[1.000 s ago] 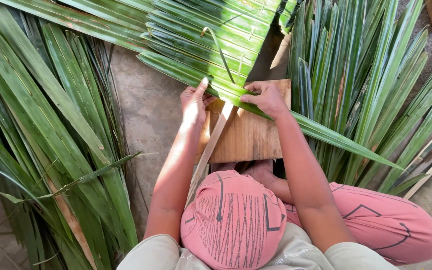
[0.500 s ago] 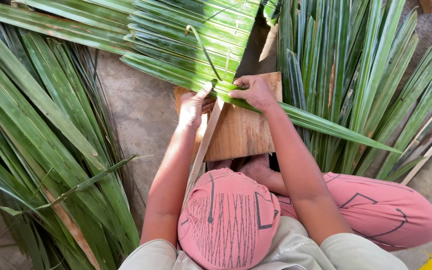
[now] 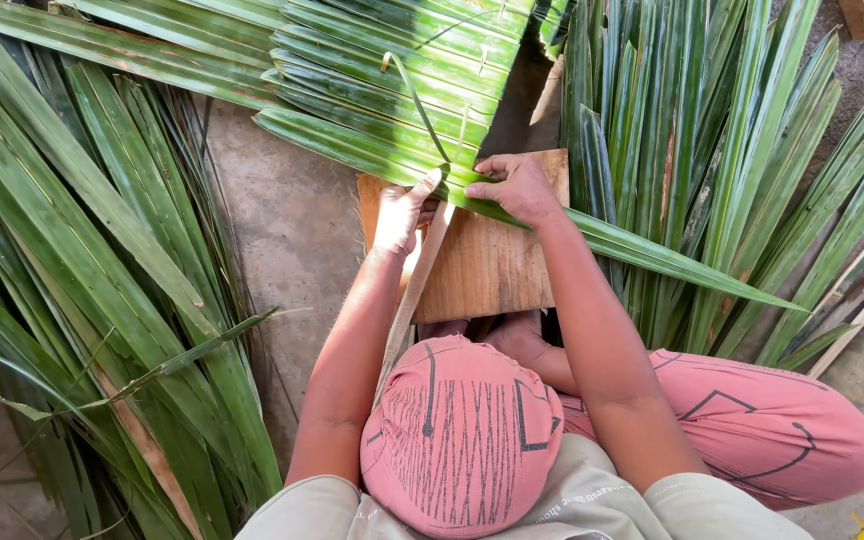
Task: Weaving palm leaves over a wooden spine to create a thatched panel
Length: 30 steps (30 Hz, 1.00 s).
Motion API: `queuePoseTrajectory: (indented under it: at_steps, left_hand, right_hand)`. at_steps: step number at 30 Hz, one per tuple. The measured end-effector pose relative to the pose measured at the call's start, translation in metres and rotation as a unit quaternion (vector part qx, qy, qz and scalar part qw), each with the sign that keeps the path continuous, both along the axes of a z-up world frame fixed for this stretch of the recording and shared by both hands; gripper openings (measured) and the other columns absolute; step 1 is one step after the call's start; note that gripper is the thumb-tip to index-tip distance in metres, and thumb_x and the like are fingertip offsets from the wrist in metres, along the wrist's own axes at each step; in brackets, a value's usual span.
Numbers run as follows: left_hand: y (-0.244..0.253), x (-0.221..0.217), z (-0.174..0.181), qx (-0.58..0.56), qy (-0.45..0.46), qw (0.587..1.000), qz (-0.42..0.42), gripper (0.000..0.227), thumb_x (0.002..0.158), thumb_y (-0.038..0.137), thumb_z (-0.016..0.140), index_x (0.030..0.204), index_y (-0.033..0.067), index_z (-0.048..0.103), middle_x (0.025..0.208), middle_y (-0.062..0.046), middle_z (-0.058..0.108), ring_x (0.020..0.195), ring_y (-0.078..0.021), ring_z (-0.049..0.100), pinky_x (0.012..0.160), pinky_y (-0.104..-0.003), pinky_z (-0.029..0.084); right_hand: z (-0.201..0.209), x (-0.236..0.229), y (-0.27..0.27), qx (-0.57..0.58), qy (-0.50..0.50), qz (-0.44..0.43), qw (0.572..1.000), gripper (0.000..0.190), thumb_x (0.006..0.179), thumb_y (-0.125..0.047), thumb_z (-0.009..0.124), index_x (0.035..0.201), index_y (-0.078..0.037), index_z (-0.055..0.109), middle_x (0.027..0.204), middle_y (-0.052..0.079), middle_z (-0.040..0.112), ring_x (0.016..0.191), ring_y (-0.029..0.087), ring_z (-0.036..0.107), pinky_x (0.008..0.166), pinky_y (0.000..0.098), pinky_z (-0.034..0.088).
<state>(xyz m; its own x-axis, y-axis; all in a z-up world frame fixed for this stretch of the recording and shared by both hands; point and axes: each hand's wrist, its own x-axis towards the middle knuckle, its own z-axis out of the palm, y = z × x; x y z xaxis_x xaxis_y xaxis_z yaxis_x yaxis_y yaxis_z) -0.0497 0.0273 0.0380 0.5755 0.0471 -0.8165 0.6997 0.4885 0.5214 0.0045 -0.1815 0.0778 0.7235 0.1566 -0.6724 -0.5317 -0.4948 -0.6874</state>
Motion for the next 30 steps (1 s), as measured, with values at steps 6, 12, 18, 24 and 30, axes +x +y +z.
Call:
queuePoseTrajectory:
  at_steps: [6,12,18,24,30]
  left_hand:
    - [-0.003,0.0,-0.005,0.025,-0.008,1.0,0.009,0.033,0.084,0.022,0.087,0.087,-0.0069,0.072,0.068,-0.017,0.071,0.057,-0.0242,0.075,0.055,-0.035,0.065]
    - [-0.01,-0.006,-0.024,0.07,-0.015,0.997,0.016,0.03,0.084,0.019,0.087,0.084,-0.0067,0.072,0.063,-0.016,0.07,0.054,-0.022,0.074,0.053,-0.033,0.064]
    - [-0.011,0.002,0.007,0.108,-0.032,0.994,0.01,0.027,0.084,0.019,0.085,0.08,-0.005,0.072,0.061,-0.014,0.069,0.049,-0.0173,0.071,0.046,-0.027,0.061]
    - [-0.011,0.001,0.004,0.086,-0.04,0.995,0.034,0.027,0.083,0.014,0.086,0.082,-0.0088,0.072,0.062,-0.016,0.069,0.049,-0.0197,0.071,0.046,-0.029,0.062]
    - [-0.014,-0.005,-0.01,0.068,-0.054,0.994,0.064,0.026,0.083,0.012,0.086,0.083,-0.0087,0.071,0.062,-0.015,0.067,0.049,-0.0213,0.071,0.046,-0.03,0.062]
  right_hand:
    - [-0.003,-0.003,0.002,-0.027,-0.024,0.013,0.999,0.042,0.071,-0.031,0.096,0.106,-0.018,0.077,0.08,-0.004,0.075,0.074,0.006,0.066,0.072,0.0237,0.052]
    - [0.022,-0.023,0.007,-0.224,-0.216,0.073,0.947,0.044,0.074,-0.049,0.093,0.112,-0.035,0.075,0.097,-0.006,0.063,0.099,0.02,0.065,0.089,0.0369,0.054]
    - [0.044,-0.061,0.025,-0.204,-0.132,-0.062,0.968,0.025,0.085,-0.027,0.081,0.108,-0.016,0.079,0.093,0.005,0.073,0.088,0.022,0.074,0.081,0.0371,0.059]
    - [0.018,-0.067,0.025,-0.207,-0.063,-0.109,0.97,0.033,0.08,-0.041,0.081,0.106,-0.022,0.08,0.089,-0.002,0.074,0.091,0.021,0.073,0.085,0.037,0.058]
    - [0.03,-0.055,0.029,-0.202,-0.014,-0.115,0.973,0.046,0.079,-0.046,0.082,0.112,-0.013,0.078,0.099,0.01,0.078,0.104,0.034,0.072,0.09,0.0456,0.057]
